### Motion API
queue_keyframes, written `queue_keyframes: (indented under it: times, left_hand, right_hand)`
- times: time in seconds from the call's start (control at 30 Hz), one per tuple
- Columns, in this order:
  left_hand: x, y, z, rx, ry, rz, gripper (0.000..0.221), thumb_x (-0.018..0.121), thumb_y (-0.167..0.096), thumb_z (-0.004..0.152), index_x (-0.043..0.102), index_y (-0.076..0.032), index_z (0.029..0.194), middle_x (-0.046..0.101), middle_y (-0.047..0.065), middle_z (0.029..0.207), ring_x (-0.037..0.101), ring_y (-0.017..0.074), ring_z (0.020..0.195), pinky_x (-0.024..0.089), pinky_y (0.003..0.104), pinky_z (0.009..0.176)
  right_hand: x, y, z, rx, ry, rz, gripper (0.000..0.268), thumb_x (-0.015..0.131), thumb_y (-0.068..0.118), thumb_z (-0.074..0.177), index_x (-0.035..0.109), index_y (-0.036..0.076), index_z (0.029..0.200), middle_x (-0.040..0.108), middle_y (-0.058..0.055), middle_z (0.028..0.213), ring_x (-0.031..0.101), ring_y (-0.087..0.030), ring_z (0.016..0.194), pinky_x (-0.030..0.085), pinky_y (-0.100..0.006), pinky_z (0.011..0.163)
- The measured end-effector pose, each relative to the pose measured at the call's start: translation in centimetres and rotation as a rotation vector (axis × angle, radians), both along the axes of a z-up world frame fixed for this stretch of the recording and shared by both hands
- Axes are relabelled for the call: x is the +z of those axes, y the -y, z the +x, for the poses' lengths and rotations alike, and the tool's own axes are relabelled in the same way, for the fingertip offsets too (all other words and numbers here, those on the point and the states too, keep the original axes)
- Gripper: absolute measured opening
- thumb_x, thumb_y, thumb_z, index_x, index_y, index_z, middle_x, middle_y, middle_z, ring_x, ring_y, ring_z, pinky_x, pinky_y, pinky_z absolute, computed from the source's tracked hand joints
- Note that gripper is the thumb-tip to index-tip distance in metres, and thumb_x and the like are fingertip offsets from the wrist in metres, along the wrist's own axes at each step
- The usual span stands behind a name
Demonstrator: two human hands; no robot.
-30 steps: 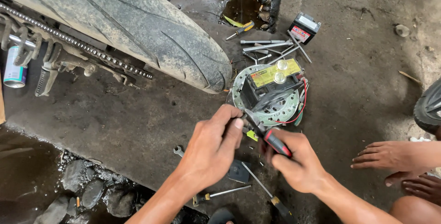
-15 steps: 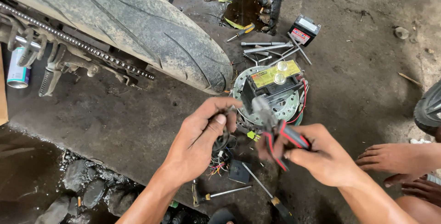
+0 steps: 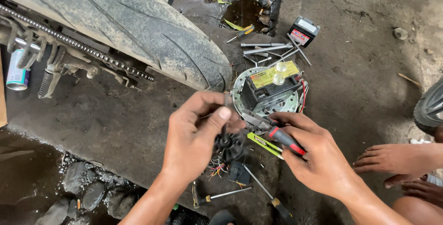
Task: Repairing and testing the electrical wiring of a motorcycle headlight assembly using pliers
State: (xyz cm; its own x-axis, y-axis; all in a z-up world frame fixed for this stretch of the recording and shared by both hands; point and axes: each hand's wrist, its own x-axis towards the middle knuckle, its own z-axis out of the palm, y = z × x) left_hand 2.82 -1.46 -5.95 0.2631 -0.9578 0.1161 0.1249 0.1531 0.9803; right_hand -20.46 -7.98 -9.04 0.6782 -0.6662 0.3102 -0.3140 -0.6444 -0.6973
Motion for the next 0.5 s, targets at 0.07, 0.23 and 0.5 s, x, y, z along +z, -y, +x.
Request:
queue_keyframes:
  times: [0.07, 0.23, 0.5]
  left_hand:
    - [0.6, -0.1, 0.0, 0.017, -0.086, 0.063, 0.011, 0.063, -0.006, 0.096, 0.062, 0.0, 0.105, 0.073, 0.016, 0.085, 0.08, 0.0302, 0.078, 0.071, 0.041, 0.078]
    - [1.5, -0.6, -1.6, -0.011, -0.313, 0.143, 0.01, 0.062, -0.009, 0.096, 0.059, -0.001, 0.101, 0.077, 0.022, 0.092, 0.078, 0.0351, 0.083, 0.07, 0.044, 0.069]
    - [3.0, -1.5, -3.2, -0.041, -0.286, -0.012, 0.023, 0.064, -0.006, 0.096, 0.047, -0.005, 0.112, 0.07, 0.02, 0.094, 0.077, 0.0328, 0.084, 0.07, 0.043, 0.075]
  right_hand:
    - [0.2, -0.2, 0.1, -0.002, 0.085, 0.161, 0.027, 0.059, 0.007, 0.085, 0.076, 0.005, 0.105, 0.068, -0.01, 0.12, 0.068, -0.023, 0.109, 0.05, -0.035, 0.096]
    - [-1.1, -1.1, 0.6, -0.02, 0.411, 0.602, 0.022, 0.073, 0.022, 0.091, 0.071, 0.001, 0.098, 0.065, -0.004, 0.086, 0.058, -0.013, 0.079, 0.047, -0.026, 0.074]
    - [0.5, -2.1, 0.3, 0.285, 0.919, 1.394, 0.043, 0.083, -0.002, 0.074, 0.042, 0.008, 0.085, 0.059, -0.018, 0.082, 0.06, -0.029, 0.072, 0.055, -0.047, 0.067]
